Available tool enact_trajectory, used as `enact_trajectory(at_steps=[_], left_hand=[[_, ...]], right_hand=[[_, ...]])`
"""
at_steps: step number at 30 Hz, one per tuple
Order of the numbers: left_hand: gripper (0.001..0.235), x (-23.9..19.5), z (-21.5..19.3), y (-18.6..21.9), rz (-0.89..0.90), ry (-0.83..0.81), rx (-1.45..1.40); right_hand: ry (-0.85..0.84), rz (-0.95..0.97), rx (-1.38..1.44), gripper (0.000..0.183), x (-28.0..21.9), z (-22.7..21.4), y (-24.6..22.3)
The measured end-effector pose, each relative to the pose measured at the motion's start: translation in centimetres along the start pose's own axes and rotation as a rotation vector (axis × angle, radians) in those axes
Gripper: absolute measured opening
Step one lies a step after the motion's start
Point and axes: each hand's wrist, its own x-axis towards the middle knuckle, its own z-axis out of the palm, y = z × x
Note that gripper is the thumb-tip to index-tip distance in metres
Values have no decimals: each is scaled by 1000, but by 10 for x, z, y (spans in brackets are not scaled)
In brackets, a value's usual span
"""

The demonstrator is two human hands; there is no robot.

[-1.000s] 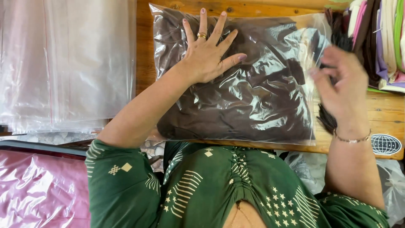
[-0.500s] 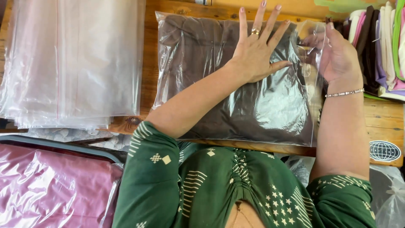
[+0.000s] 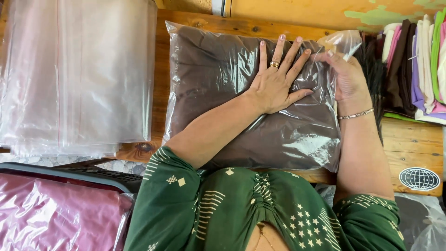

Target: The person places a folded brown garment into a clear plastic bag on a wooden table, smooths the fabric inside the bag, and seals the zip closure. The person repeats the sealing action to ensure the bag is closed.

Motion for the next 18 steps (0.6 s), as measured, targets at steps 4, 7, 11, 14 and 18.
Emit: enact_trajectory(at_steps=[4, 7, 11, 14, 18], left_hand=[[79, 3, 1, 0, 21, 32, -8], [78, 5, 0, 1, 17, -29, 4], [76, 8, 3, 2, 11, -41, -8], [77, 7, 4, 4, -3, -24, -8], [77, 6, 1, 3, -8, -27, 1]], right_hand=[[192, 143, 397, 31, -14, -13, -23], [38, -6, 537, 38, -19, -16, -30], [13, 124, 213, 12, -5, -22, 9], [-144, -18, 182, 29, -2, -5, 26], [8, 89, -277, 8, -25, 18, -38]])
